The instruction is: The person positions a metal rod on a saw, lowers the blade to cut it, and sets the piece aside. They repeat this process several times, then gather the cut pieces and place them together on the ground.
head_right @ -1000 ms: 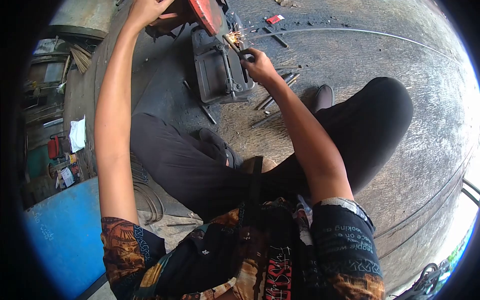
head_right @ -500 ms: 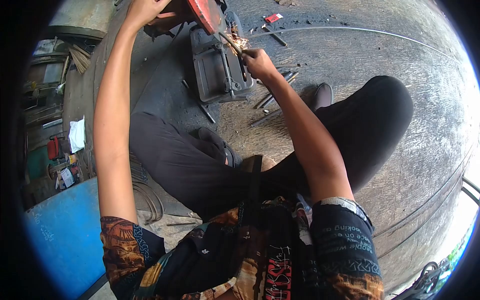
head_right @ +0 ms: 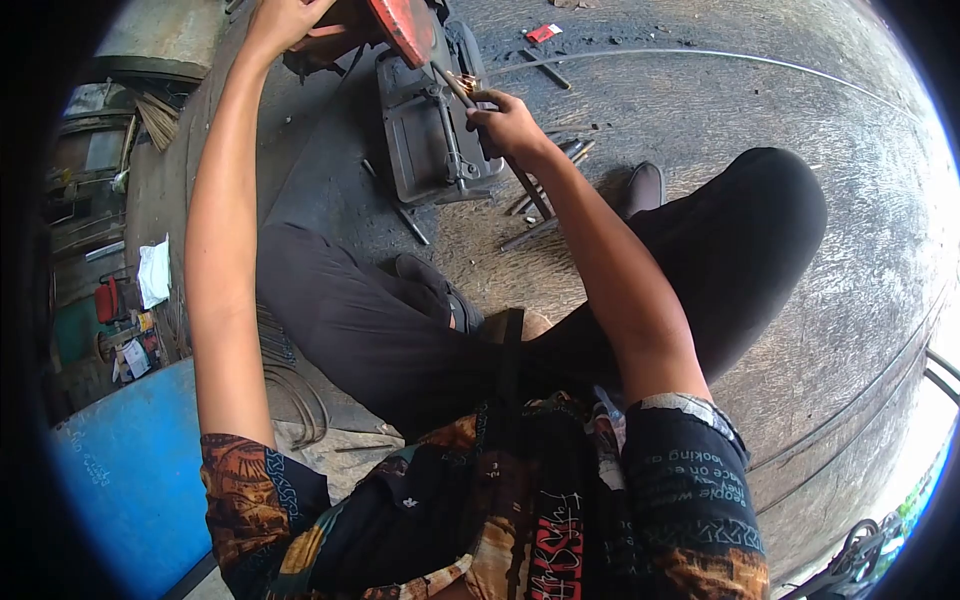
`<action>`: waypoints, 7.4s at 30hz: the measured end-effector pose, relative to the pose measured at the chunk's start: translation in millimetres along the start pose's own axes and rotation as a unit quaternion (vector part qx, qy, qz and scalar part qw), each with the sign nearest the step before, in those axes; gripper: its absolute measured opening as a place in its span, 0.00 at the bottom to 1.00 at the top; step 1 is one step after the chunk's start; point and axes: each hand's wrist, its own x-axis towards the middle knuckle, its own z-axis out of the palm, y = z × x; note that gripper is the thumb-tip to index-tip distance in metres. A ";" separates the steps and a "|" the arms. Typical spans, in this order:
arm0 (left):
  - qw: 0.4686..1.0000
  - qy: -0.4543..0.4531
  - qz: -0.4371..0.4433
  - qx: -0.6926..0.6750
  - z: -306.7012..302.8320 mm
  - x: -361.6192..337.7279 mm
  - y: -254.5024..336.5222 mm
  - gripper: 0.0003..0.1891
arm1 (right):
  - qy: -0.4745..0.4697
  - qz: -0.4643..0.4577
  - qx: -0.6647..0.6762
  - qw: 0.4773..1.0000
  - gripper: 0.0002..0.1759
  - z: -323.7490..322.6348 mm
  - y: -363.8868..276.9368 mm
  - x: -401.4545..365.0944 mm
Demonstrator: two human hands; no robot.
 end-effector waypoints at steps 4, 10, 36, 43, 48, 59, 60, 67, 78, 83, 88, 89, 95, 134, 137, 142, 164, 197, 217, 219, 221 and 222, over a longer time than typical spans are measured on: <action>1.000 0.005 0.000 0.011 0.0 -1.6 0.5 0.19 | 0.002 0.043 -0.083 0.996 0.14 -2.6 9.4 4.1; 1.000 -0.012 -0.014 -0.008 -2.9 -1.5 3.4 0.19 | 0.026 0.011 -0.140 0.990 0.16 -0.9 15.8 8.9; 1.000 -0.001 -0.011 0.022 1.0 -1.2 -0.1 0.19 | 0.142 -0.253 -0.492 0.821 0.18 -8.7 33.2 6.5; 1.000 0.005 -0.005 0.012 0.9 -1.7 -0.7 0.19 | 0.177 -0.256 -0.559 0.769 0.20 -3.1 20.3 -4.3; 1.000 0.000 0.009 -0.004 1.0 -0.6 -1.8 0.19 | 0.181 -0.287 -0.572 0.747 0.21 -4.4 16.9 -8.0; 1.000 0.008 -0.003 -0.001 0.8 -2.3 0.2 0.19 | 0.201 -0.338 -0.629 0.670 0.22 -6.3 14.4 -12.6; 1.000 0.005 -0.016 -0.010 0.5 -2.7 1.2 0.19 | 0.201 -0.338 -0.629 0.670 0.22 -6.0 14.1 -12.8; 0.999 0.017 0.025 0.010 2.0 -1.4 -3.3 0.19 | 0.206 -0.343 -0.639 0.657 0.22 -4.7 10.8 -13.7; 1.000 0.005 -0.005 0.004 -0.5 -3.7 2.2 0.19 | 0.182 -0.339 -0.536 0.751 0.17 -21.1 7.4 -6.1; 1.000 0.008 -0.010 -0.020 0.7 -3.1 -1.1 0.19 | 0.196 -0.237 -0.516 0.800 0.17 -54.3 3.2 9.0; 0.999 0.011 -0.034 -0.041 1.2 -2.9 -0.3 0.18 | 0.202 -0.142 -0.582 0.775 0.17 -66.1 -25.1 31.9; 0.998 0.011 -0.037 -0.039 1.3 -3.5 0.0 0.18 | 0.184 -0.149 -0.583 0.777 0.17 -71.4 -29.3 41.4; 0.996 0.021 -0.054 -0.062 -4.8 -7.2 11.0 0.18 | 0.145 -0.162 -0.650 0.728 0.16 -61.2 -57.4 68.0; 0.995 0.019 -0.068 -0.075 3.9 0.1 -1.1 0.18 | 0.042 -0.188 -0.445 0.875 0.18 -89.7 -35.0 73.8; 0.992 0.036 -0.076 -0.094 6.5 0.3 -3.4 0.19 | 0.008 -0.097 -0.282 0.954 0.11 -87.0 -39.4 54.6; 0.996 0.080 -0.018 -0.033 11.1 2.9 -14.8 0.18 | -0.010 -0.013 0.198 0.980 0.20 -90.7 -41.7 48.7; 0.629 -0.056 -0.508 -0.586 5.6 18.1 -30.2 0.24 | 0.169 -0.155 -0.280 0.932 0.14 -80.3 18.7 57.8; 0.986 0.124 -0.062 -0.090 10.7 8.8 -15.3 0.20 | 0.150 -0.078 -0.173 0.970 0.17 -39.5 49.6 21.6; 0.999 0.028 0.019 0.003 3.5 0.4 -8.6 0.22 | 0.138 -0.083 -0.359 0.919 0.22 -20.7 47.7 28.5; 1.000 0.020 0.008 -0.012 2.7 0.7 -5.2 0.22 | 0.148 -0.107 -0.365 0.913 0.21 -15.9 42.2 20.2; 1.000 0.018 -0.006 -0.005 1.9 1.0 -4.2 0.22 | 0.156 -0.132 -0.371 0.906 0.20 -11.0 38.3 14.9; 1.000 0.017 -0.006 -0.004 2.3 0.4 -4.9 0.22 | 0.160 -0.147 -0.381 0.899 0.19 -8.2 36.0 12.6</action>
